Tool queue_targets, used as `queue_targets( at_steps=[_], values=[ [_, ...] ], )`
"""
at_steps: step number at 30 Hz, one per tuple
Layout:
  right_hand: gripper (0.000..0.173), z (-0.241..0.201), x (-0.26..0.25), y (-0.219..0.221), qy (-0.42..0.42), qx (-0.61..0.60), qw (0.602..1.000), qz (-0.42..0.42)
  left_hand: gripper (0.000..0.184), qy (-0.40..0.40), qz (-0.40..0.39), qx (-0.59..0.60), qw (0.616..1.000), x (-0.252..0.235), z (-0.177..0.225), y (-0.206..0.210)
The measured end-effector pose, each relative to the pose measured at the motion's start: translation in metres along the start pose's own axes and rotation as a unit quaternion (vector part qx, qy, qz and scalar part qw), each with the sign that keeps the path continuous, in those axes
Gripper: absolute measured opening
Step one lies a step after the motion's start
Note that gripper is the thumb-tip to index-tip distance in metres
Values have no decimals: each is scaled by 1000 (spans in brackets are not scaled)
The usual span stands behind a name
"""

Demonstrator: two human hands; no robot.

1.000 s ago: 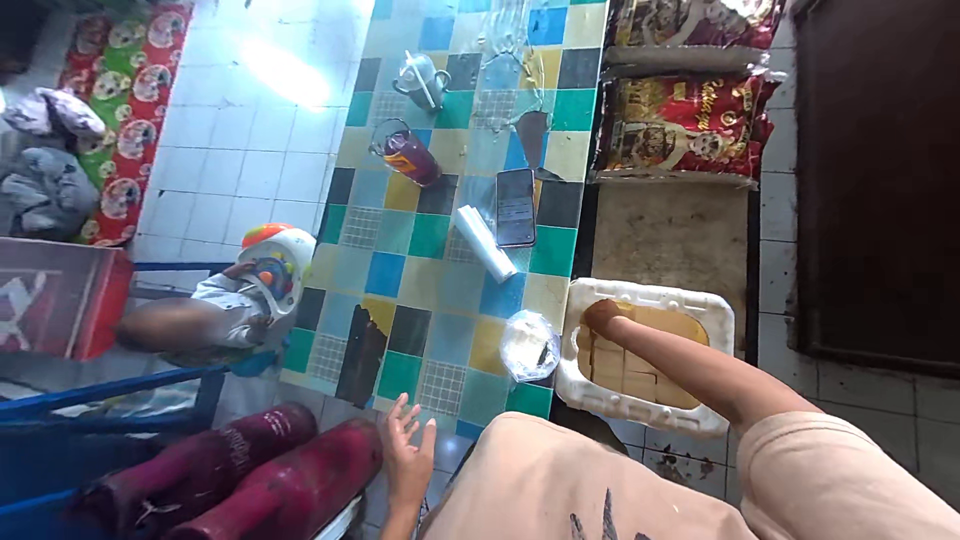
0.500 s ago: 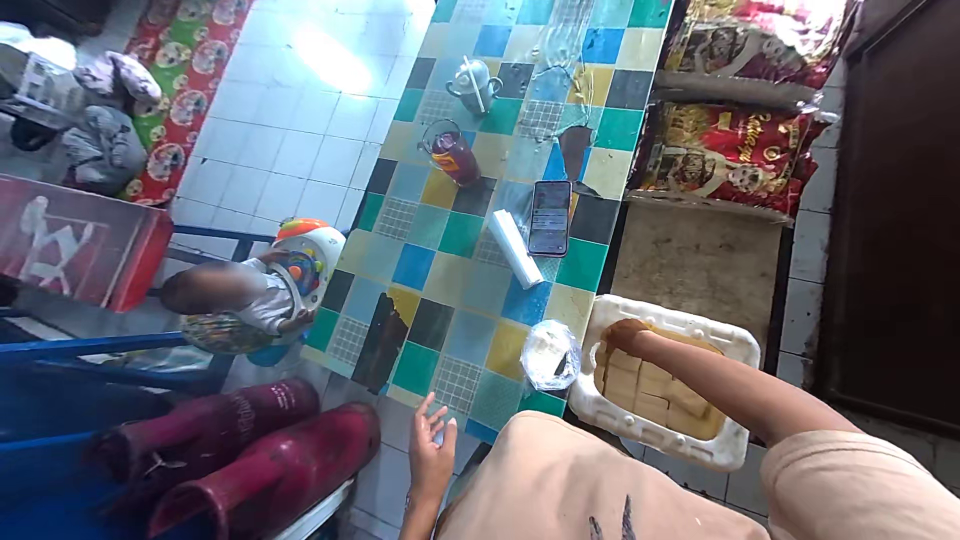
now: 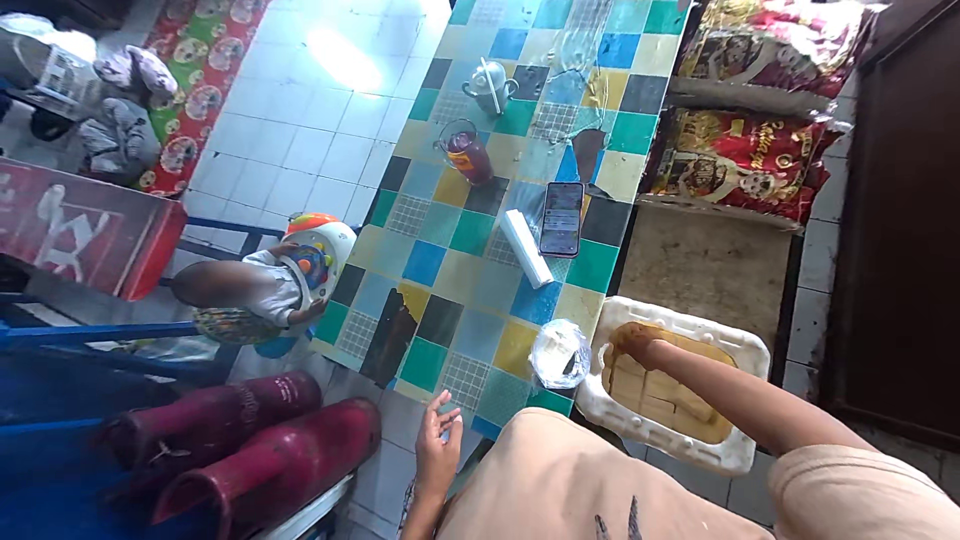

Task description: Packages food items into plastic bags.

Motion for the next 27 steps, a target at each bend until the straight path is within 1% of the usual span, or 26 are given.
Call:
queue_targets(
  at_steps=[4,8,12,18,23,27],
  values=[
    [40,-6,-2,1,45,-20,999,-14,47,11,-11,0,1000,1,-1,4],
    [36,-8,-2,-1,68,-19,998,-4,46,20,-15,5,1000,0,4,4],
    [36,-3,-16,8,53,-33,998,10,45,19,-12,12,1000,1,4,2],
    [32,9,-1,5,14,48,999,5,44,21,-15,13,1000,3,6,1],
    [34,28,8,10,13,-24,998,48,43,36,-48,25,998,-2,18,12],
    [36,31,11,14,8,-20,998,64,42,65,-89,30,993,-6,29,24]
  ],
)
Point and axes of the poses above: each hand's wrist, its own x-axis away from the middle knuckle, its own y-axis out of the palm, z = x × y, the point moved 2 cm from there along -x, towards the middle knuckle, and after that the axes turned 7 degrees about y, right-handed, at the moved point
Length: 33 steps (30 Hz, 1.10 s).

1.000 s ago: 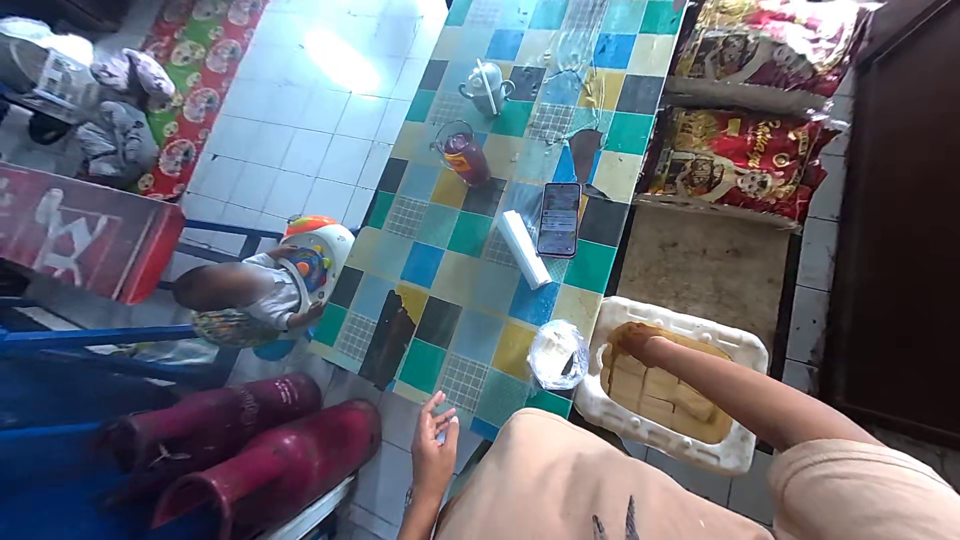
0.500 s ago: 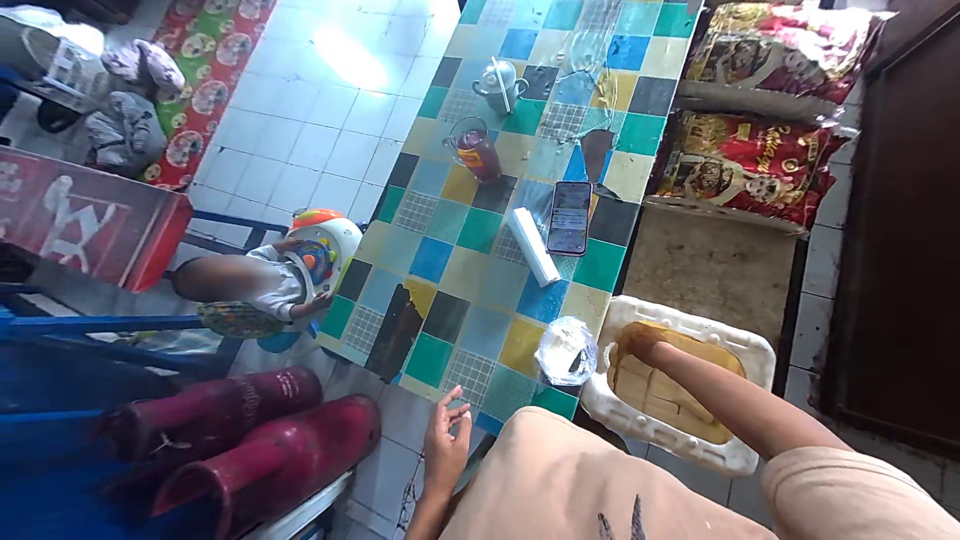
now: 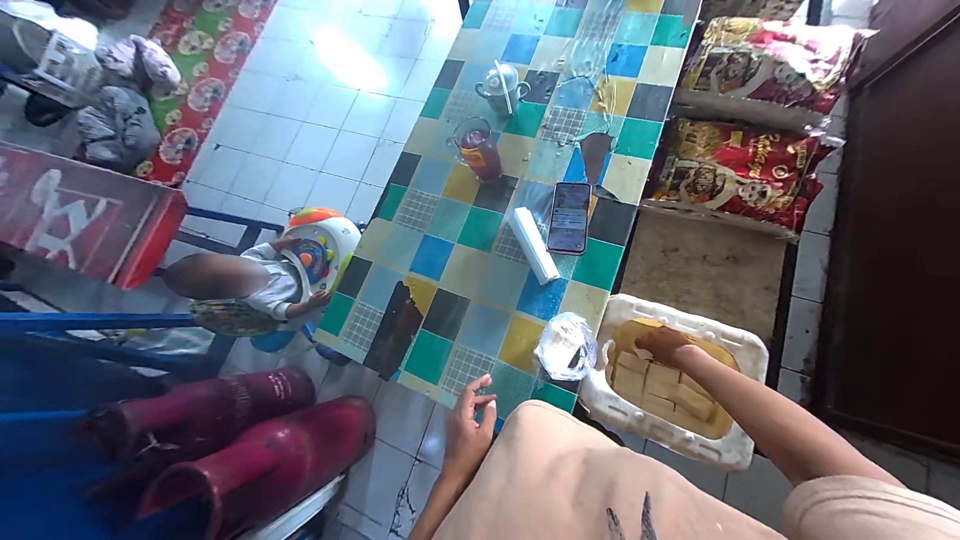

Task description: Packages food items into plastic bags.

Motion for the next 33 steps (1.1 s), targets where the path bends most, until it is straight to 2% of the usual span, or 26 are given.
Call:
queue_targets(
  at_steps=[4,9,12,16,18,20,22,24,25,26,28,31,33],
  values=[
    [36,-12,7,-12,-2,11,1000,2,42,11,-29,2,1000,-5,11,7],
    [35,-25,25,-16,-1,-7,999,32,37,70,-71,-19,995,-13,23,13],
    [34,-24,35,-13,28,-70,996,45,32,103,-112,-17,988,-26,33,22],
    [42,-6,50,5,69,-242,959,131,29,75,-150,-24,986,-46,49,40],
    [46,2,56,18,66,-351,916,180,29,46,-175,-34,983,-56,55,47],
    [51,7,59,33,69,-473,857,193,29,17,-200,-55,978,-63,59,55],
    [49,8,61,44,70,-624,760,168,29,-4,-223,-80,971,-71,60,63],
    [47,3,71,49,64,-749,652,100,31,-31,-242,-100,965,-77,59,68],
    [48,0,76,49,55,-786,612,71,31,-40,-246,-109,962,-80,59,70],
    [47,-3,83,48,44,-810,582,53,32,-42,-244,-120,961,-82,60,71],
    [40,-10,99,42,15,-835,548,46,32,-31,-231,-144,962,-87,62,72],
    [24,-19,121,29,-23,-862,495,105,35,-21,-223,-164,961,-95,65,73],
    [20,-26,133,18,-40,-886,437,150,38,-11,-228,-166,959,-98,67,73]
  ],
)
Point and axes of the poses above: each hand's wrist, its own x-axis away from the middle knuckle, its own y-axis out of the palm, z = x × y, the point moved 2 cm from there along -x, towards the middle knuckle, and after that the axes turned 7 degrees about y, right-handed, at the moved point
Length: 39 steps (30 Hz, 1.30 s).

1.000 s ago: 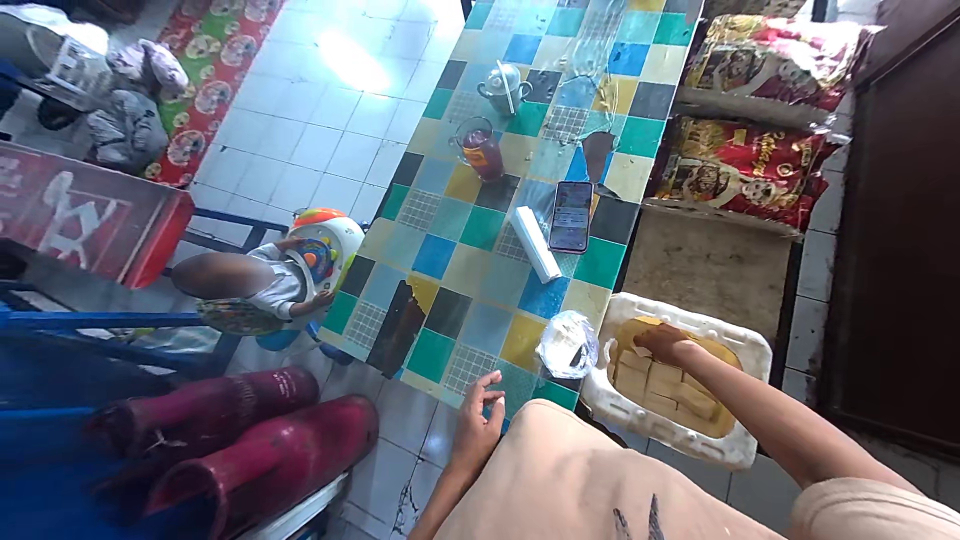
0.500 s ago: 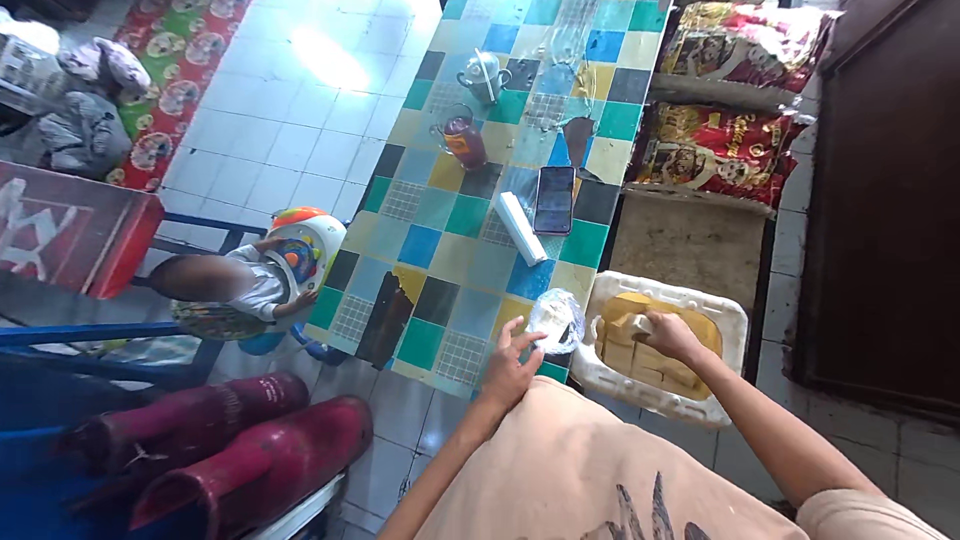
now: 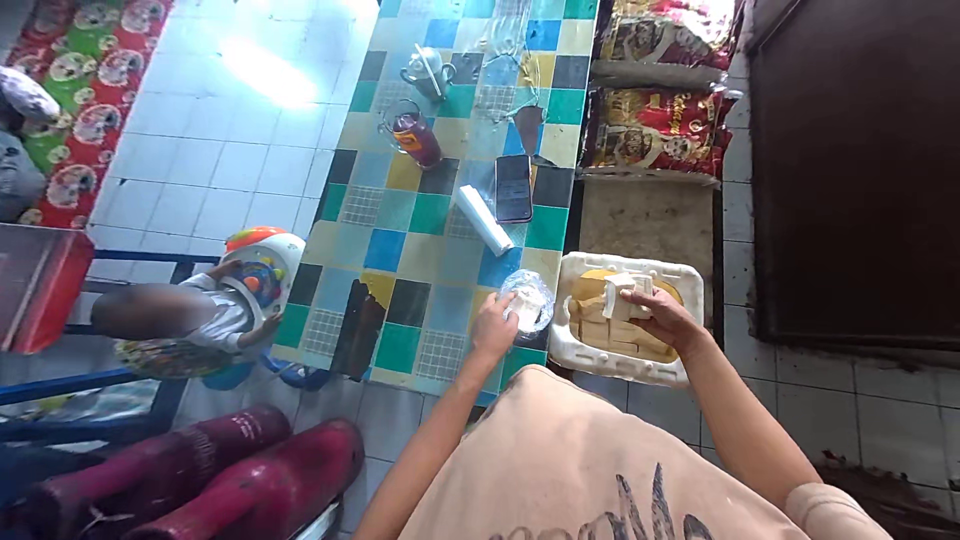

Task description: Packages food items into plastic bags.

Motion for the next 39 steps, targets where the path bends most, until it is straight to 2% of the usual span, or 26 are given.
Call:
queue_targets(
  at_steps=[4,6,8,11,14,16,19,22,24,26,29,32,36,39],
  values=[
    [17,-10,15,43,-27,-38,998,-30,47,43,-22,34,998,1,-5,0],
    [24,-5,17,75,-34,23,998,-51,50,47,-32,57,997,3,-9,1],
    [32,7,9,104,-102,117,987,-47,55,44,-32,73,996,5,-12,1],
    [38,27,-9,129,-196,312,930,-4,64,50,-24,84,995,7,-11,5],
    [35,30,-5,144,-159,482,861,31,64,73,0,80,994,7,-8,10],
    [32,28,-3,152,-112,513,849,59,63,78,0,67,995,11,-3,15],
    [26,28,-11,165,-68,425,897,103,66,77,7,96,992,19,5,25],
    [25,46,-25,168,21,247,963,106,66,111,65,148,981,29,3,29],
    [30,55,-26,165,60,148,980,123,60,95,118,177,973,33,-7,24],
    [35,56,-27,160,66,74,986,132,51,39,153,199,967,29,-28,18],
    [40,57,-29,158,81,19,990,118,53,-11,78,302,950,18,-55,23],
    [40,54,-31,160,83,32,988,126,54,-6,19,351,936,18,-59,39],
    [44,54,-31,162,73,161,978,114,56,-19,5,397,918,26,-64,51],
    [42,50,-27,164,70,244,966,57,55,-28,19,330,943,32,-53,40]
  ],
)
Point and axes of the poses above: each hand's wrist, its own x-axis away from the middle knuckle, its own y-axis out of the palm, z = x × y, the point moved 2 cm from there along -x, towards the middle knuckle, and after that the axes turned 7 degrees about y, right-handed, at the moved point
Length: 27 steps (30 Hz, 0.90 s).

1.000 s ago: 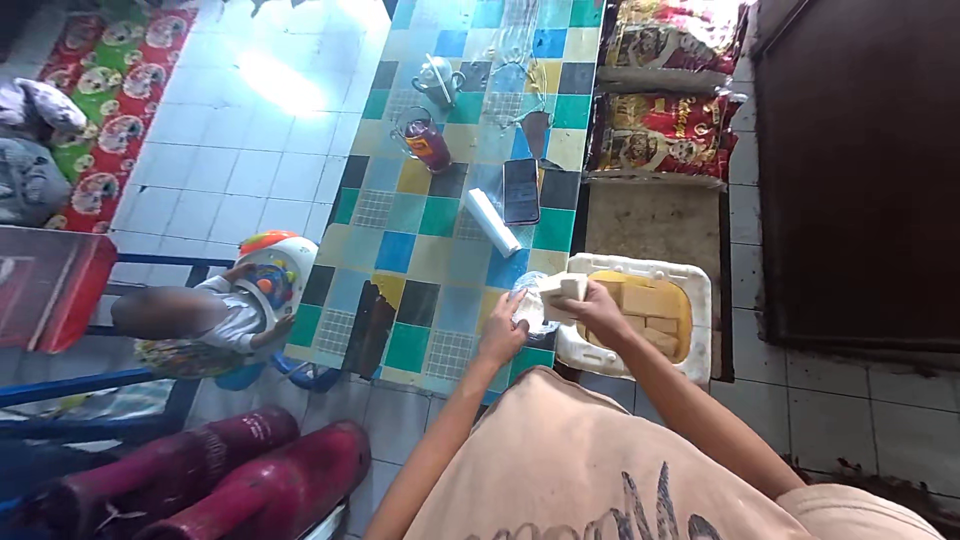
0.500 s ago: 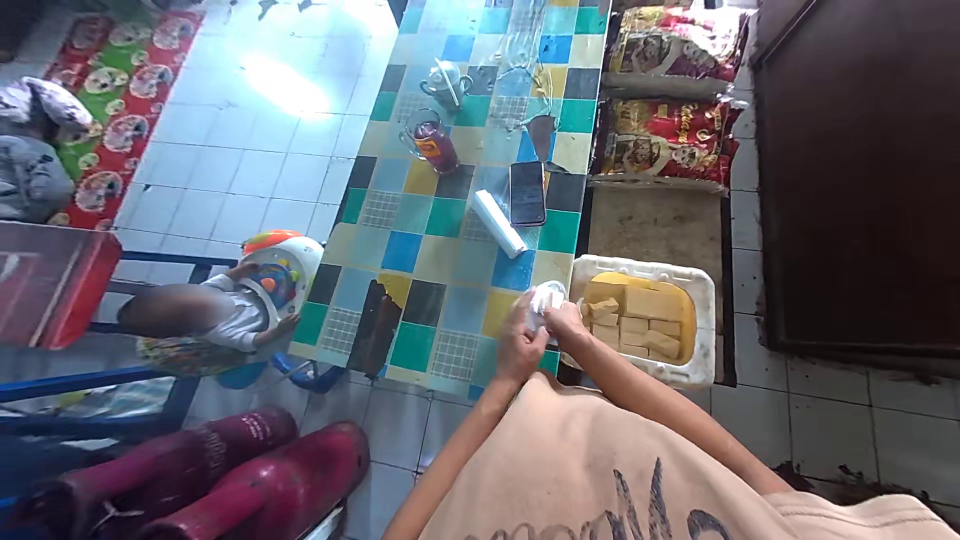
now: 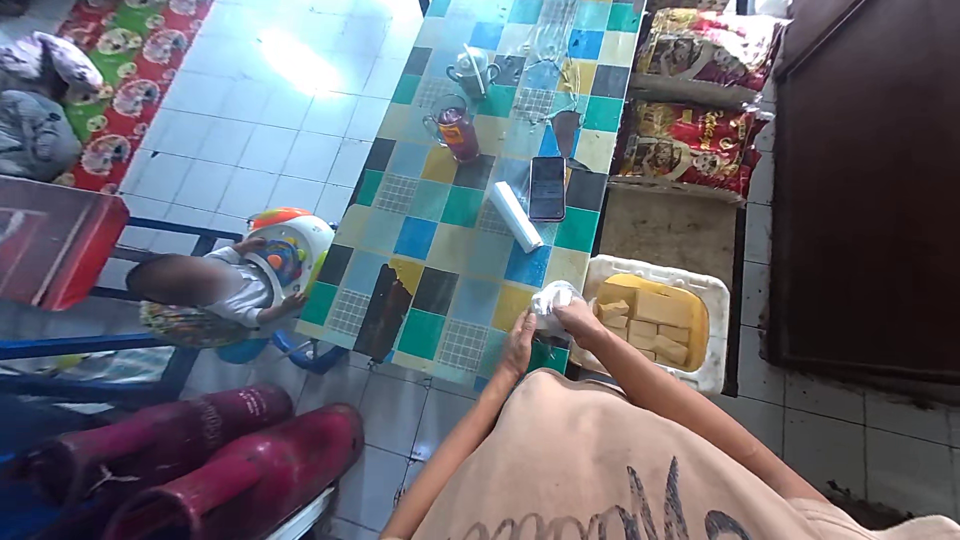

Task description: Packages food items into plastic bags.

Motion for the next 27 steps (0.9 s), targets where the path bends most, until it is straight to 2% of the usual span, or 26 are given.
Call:
queue_targets(
  at_steps=[3,6,8,10,12,14,15,17,20,22,24,27],
  values=[
    [34,-1,-2,-7,-22,80,996,-16,62,48,58,-119,990,-2,14,-1],
    [28,-5,5,-17,-33,182,983,-7,66,33,67,-191,979,-7,37,6],
    [37,-5,9,-22,-38,223,974,11,64,18,52,-225,973,-12,48,13],
    [52,-1,8,-23,-34,213,976,20,60,33,43,-264,963,-17,55,20],
    [54,2,9,-21,-43,210,976,21,49,73,26,-308,948,-19,65,26],
    [51,2,15,-17,-70,264,961,40,31,99,-10,-357,929,-20,73,28],
    [50,0,19,-15,-79,296,951,38,24,97,-25,-378,920,-19,78,29],
    [46,-7,32,-20,-101,331,938,5,24,55,-52,-423,903,-13,89,27],
    [29,-14,41,-70,-182,243,953,-1,38,1,-77,-463,883,-11,96,18],
    [25,-5,21,-119,-180,221,958,44,43,9,-85,-455,887,-12,94,13],
    [21,17,-28,-150,-150,300,938,85,46,36,-76,-426,901,-14,91,9],
    [38,56,-98,-149,-111,463,879,36,49,66,-65,-405,910,-10,89,8]
  ],
)
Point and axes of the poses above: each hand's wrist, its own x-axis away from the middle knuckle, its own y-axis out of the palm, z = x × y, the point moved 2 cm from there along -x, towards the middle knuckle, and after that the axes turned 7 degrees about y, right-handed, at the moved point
